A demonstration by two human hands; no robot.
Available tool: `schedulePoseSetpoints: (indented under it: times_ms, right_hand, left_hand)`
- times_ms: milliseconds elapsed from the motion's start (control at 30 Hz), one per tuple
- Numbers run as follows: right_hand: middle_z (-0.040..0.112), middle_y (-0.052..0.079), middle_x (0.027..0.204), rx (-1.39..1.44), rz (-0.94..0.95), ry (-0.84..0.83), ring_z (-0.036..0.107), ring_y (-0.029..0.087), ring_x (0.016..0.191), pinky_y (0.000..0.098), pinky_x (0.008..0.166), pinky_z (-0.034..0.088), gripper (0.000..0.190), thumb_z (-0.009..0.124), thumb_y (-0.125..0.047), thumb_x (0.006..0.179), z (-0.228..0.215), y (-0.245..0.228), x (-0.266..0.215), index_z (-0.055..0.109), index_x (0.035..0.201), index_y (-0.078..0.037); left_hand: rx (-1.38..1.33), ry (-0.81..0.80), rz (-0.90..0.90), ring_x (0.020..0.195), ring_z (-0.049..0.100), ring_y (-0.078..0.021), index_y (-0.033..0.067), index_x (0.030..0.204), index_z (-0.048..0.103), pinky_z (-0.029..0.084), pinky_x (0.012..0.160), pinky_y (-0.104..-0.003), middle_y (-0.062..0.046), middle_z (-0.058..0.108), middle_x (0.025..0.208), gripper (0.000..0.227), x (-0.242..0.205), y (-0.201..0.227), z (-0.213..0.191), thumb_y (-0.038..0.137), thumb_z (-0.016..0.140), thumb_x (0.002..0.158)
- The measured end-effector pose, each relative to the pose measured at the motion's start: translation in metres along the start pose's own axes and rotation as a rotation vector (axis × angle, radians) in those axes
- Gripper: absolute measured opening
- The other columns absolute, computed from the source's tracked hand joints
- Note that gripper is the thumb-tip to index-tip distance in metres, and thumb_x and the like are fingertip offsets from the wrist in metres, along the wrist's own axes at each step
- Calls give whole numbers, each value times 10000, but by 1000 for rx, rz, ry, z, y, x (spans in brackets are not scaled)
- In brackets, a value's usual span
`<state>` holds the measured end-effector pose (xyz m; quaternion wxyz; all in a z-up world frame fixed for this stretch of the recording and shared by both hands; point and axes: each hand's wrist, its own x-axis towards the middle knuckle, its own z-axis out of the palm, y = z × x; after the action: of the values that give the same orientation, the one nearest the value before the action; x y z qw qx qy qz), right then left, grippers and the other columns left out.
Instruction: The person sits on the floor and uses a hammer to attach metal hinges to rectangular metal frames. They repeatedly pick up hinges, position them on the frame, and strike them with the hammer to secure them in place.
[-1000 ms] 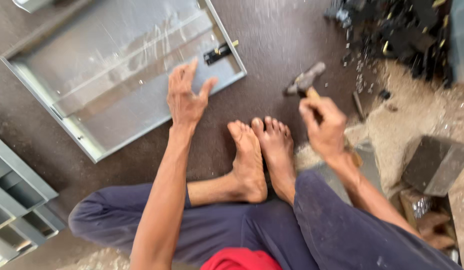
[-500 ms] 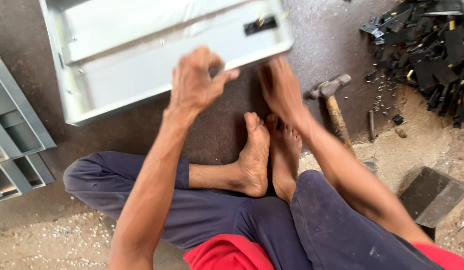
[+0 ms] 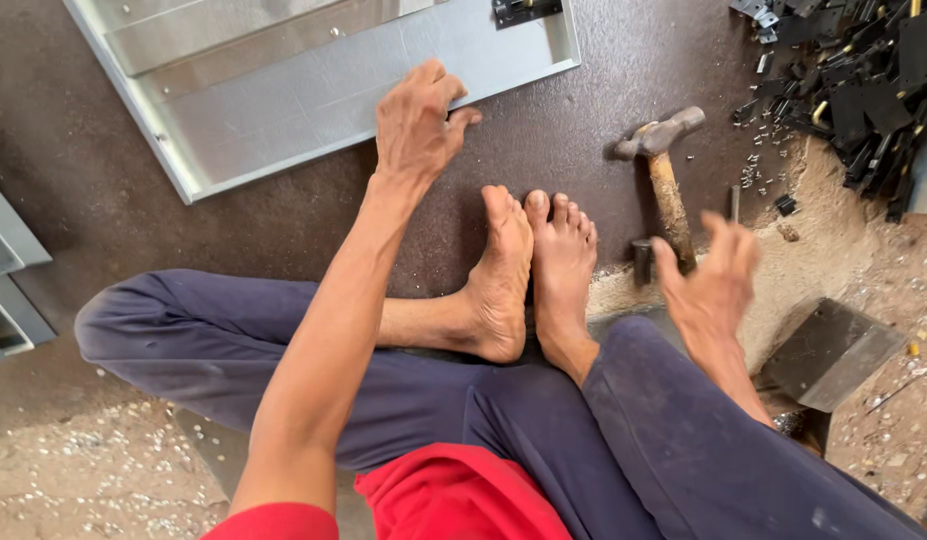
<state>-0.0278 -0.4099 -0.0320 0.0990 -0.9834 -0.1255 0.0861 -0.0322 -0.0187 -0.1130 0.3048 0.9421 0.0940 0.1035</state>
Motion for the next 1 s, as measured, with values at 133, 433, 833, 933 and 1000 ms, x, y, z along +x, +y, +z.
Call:
schedulePoseSetpoints:
  times_ms: [133, 433, 833, 933, 1000]
  right_hand:
    - [613, 171, 1006, -153, 55, -88, 569, 276, 927, 426, 714, 514, 374, 727, -373, 1015, -4, 26, -15, 637, 1169, -44]
    - [555, -18, 764, 735, 91, -254, 499, 69, 588, 249, 458, 421, 310, 548, -286, 1074, -21, -46, 21, 570, 1200, -4]
    - [591, 14, 666, 665, -57, -222, 555, 74, 578, 283, 499, 455, 436, 435, -393, 1107, 22, -119, 50, 581, 941, -17]
    - [541, 18, 632, 709, 15, -213, 516, 81, 577, 286, 502, 434, 466, 439, -414, 1117, 23, -125, 59, 563, 886, -28]
    - [509, 18, 604, 712, 69, -219, 489, 87, 556, 289, 490, 418, 485, 442, -420, 1120, 21, -119, 53, 541, 842, -35]
  left_hand:
    - [-38, -52, -53, 779, 607, -181, 68, 907, 728, 503, 680, -341, -31, 628, 902, 289, 7, -2, 9, 271, 901, 796]
    - [-45, -27, 20, 837, 624, -191, 87, 922, 746, 531, 726, -359, -14, 639, 884, 231, 6, -5, 2, 224, 884, 798]
    - [-30, -100, -21, 744, 577, -173, 74, 888, 741, 516, 644, -329, -25, 607, 824, 222, 4, -9, 15, 251, 858, 824]
    - [-34, -128, -45, 734, 574, -179, 96, 900, 752, 521, 619, -320, -21, 595, 805, 172, 12, -16, 11, 232, 846, 854]
    - [-57, -82, -24, 756, 584, -168, 91, 897, 745, 532, 648, -320, -12, 607, 826, 197, 8, -12, 12, 238, 853, 825]
